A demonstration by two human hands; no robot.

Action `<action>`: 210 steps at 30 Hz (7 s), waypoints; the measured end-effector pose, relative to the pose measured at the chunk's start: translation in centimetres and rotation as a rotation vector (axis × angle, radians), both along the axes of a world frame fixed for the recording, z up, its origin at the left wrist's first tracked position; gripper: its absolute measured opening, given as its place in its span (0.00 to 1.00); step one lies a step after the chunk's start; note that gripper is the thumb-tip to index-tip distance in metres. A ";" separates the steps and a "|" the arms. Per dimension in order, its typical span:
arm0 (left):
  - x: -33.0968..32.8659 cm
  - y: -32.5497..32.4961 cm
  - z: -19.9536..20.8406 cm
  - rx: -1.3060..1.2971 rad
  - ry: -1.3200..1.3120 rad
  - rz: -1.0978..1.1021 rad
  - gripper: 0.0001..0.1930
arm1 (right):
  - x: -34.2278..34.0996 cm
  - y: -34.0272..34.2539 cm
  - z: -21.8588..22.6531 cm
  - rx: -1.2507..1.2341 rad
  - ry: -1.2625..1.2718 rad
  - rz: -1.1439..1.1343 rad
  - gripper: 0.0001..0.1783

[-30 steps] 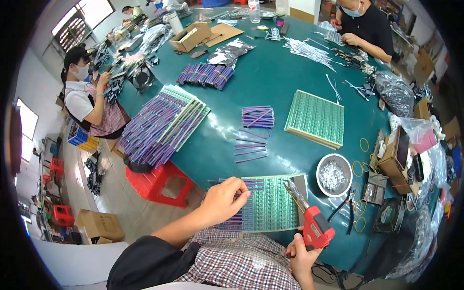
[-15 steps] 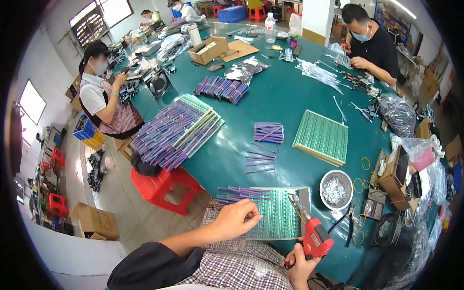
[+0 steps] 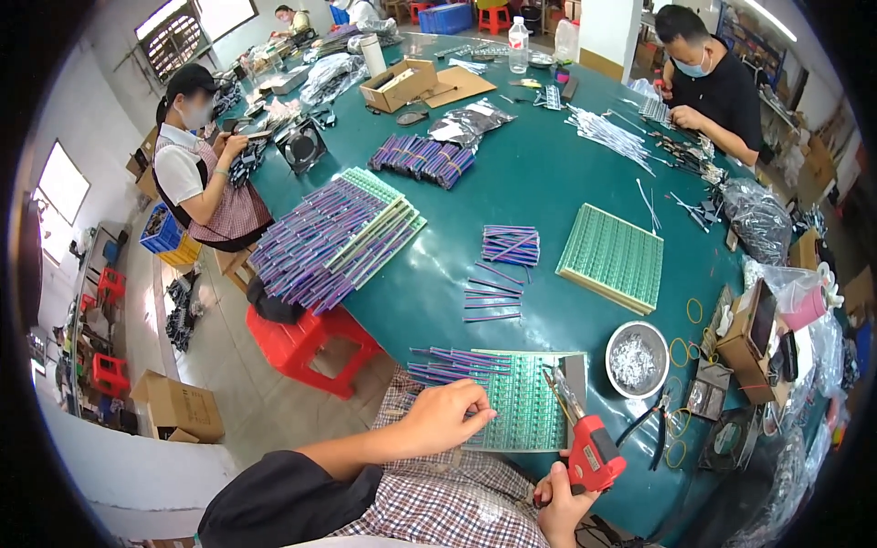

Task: The person solders wires onto rows of printed circuit boards at an industrial workstation using a soldering iron.

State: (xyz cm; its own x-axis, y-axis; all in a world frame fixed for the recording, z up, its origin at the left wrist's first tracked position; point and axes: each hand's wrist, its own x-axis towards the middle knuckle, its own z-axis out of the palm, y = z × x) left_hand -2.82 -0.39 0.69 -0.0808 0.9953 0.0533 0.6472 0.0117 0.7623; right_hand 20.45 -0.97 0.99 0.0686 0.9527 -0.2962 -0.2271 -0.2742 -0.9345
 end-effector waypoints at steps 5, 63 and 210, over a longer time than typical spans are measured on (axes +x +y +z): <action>0.4 -0.3 0.0 0.023 0.003 0.054 0.13 | 0.5 -0.5 0.0 -0.022 -0.013 0.018 0.15; -0.4 5.9 -0.1 -0.130 0.165 0.068 0.11 | 3.1 -0.3 1.6 -0.026 -0.475 0.513 0.13; -1.9 5.0 1.3 -0.035 0.086 -0.028 0.06 | 3.9 -1.4 1.7 -0.020 -0.364 0.394 0.10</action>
